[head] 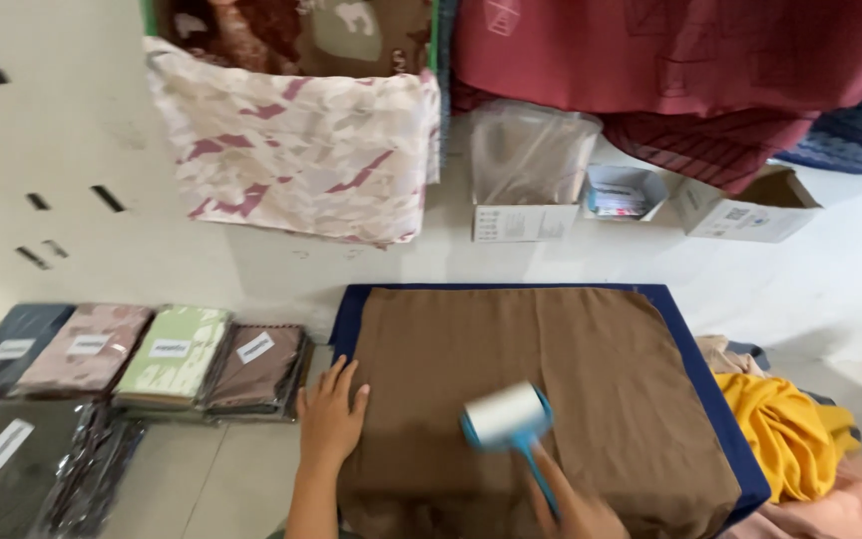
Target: Packaging a hijab into a plastic sleeve and using a lint roller to clean a piece of brown fabric.
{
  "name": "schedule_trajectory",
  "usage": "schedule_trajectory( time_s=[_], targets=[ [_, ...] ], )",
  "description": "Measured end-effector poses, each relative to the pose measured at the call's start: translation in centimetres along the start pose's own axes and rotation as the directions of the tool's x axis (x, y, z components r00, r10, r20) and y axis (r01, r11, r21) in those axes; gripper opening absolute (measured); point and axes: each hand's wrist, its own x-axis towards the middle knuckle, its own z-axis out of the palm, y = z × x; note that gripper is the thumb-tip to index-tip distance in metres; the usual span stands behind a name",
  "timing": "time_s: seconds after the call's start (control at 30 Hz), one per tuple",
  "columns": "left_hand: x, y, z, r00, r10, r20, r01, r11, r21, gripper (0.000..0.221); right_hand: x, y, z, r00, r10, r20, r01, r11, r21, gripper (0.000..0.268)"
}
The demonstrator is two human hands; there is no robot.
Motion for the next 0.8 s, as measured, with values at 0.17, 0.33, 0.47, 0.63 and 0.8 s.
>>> schedule_trajectory(
  time_s=[0.17,0.33,0.47,0.63,0.8],
  targets=[
    [0.4,0.3,1.2,0.981,0.104,-0.166,-0.071,0.978,0.194,0.057,-3.1,5.3,-1.5,0.944,-0.097,-0.315,0.107,0.994,0.014,0.047],
    [-1.1,6.1,-1.5,0.966,0.251,-0.056,-0.252,0.968,-0.007,0.06,5.8,-0.7,-5.9,0.752,0.464,0.467,-0.37,0.885,-0.283,0.06],
    [-1.6,5.7,0.4,0.968,0.24,0.066,-0.241,0.971,-0.001,0.064,14.9,-1.2,3.1,0.973,0.189,0.134,-0.177,0.979,-0.101,0.051],
    [-2.3,6.3,-0.9,0.974,0.194,0.115,-0.193,0.981,-0.015,0.062,21.4,-2.1,5.9,0.925,0.221,0.309,-0.224,0.974,-0.027,0.053],
    [-1.9,5.1,0.7,0.972,0.229,0.059,-0.231,0.973,0.025,0.062,11.8,-0.1,0.6,0.914,0.26,0.311,-0.23,0.964,-0.13,0.054]
  ],
)
